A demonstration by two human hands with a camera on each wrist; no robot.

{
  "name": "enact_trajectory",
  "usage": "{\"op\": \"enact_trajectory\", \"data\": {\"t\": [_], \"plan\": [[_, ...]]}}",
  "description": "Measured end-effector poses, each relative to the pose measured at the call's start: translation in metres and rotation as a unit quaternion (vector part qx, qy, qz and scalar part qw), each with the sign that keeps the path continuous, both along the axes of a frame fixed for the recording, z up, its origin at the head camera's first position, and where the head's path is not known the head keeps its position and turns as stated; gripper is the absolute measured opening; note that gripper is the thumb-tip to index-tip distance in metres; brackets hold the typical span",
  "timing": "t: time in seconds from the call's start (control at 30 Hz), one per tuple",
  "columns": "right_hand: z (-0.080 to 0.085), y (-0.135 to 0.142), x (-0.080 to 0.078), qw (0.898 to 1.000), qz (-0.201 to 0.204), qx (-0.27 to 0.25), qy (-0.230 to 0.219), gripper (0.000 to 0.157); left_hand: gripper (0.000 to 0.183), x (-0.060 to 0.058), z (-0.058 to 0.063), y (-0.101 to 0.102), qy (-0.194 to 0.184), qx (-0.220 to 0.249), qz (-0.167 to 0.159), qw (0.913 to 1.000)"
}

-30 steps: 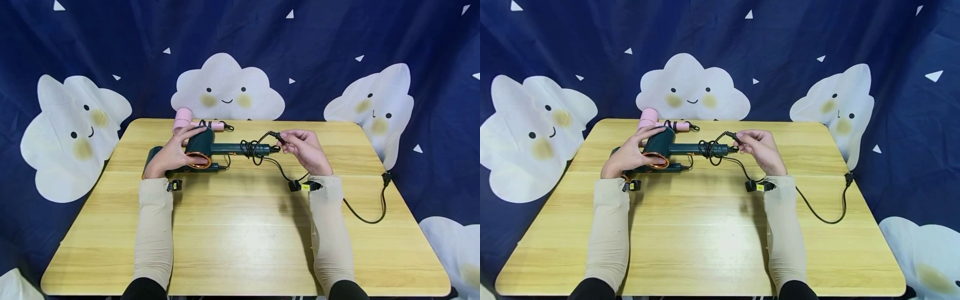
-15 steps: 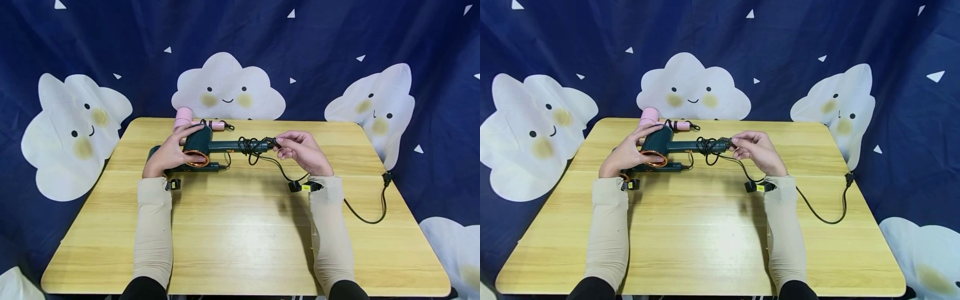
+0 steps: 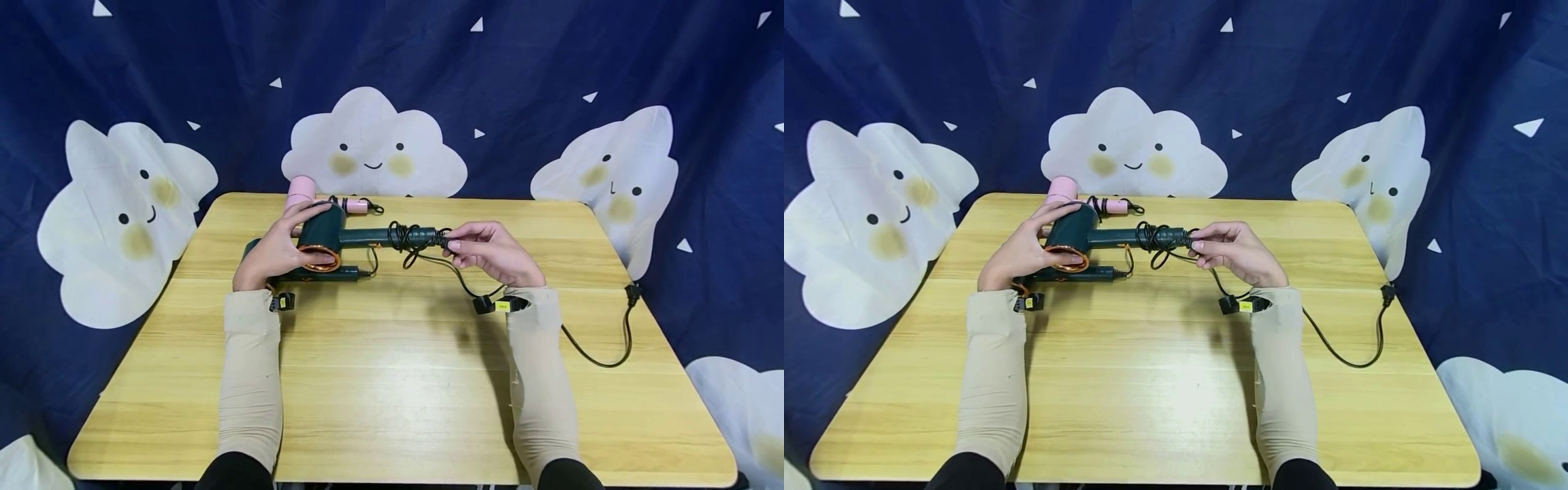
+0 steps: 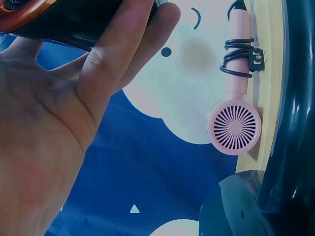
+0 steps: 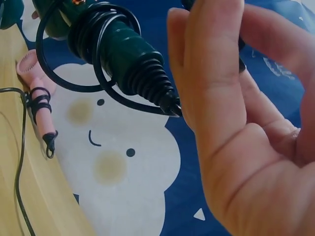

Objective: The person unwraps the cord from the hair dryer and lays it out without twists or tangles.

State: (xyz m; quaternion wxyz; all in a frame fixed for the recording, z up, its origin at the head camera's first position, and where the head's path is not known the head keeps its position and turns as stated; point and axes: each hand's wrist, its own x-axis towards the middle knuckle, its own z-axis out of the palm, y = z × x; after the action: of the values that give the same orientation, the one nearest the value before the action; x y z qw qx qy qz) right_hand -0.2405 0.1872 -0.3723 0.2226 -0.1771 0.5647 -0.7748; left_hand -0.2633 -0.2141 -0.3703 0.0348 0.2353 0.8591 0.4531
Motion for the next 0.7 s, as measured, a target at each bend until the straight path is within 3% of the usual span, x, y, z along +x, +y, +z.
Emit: {"op": "enact_trajectory", "data": {"t": [0.13,0.47,0.7], "plan": [[-0.004,0.004,-0.002,1.000,0.020,0.001,-0.002,0.023,0.090,0.000,0.000,0.000,-0.001,0.004,0.002,1.0000],[-0.013,0.007,-0.007,0.999,0.035,0.034,-0.024,0.012,0.090,-0.002,-0.002,-0.002,-0.004,0.000,0.005,1.0000],[-0.024,0.012,-0.013,0.994,0.048,0.093,-0.019,0.017,0.090,0.000,-0.001,-0.002,-0.008,-0.001,0.014,0.9999]]}}
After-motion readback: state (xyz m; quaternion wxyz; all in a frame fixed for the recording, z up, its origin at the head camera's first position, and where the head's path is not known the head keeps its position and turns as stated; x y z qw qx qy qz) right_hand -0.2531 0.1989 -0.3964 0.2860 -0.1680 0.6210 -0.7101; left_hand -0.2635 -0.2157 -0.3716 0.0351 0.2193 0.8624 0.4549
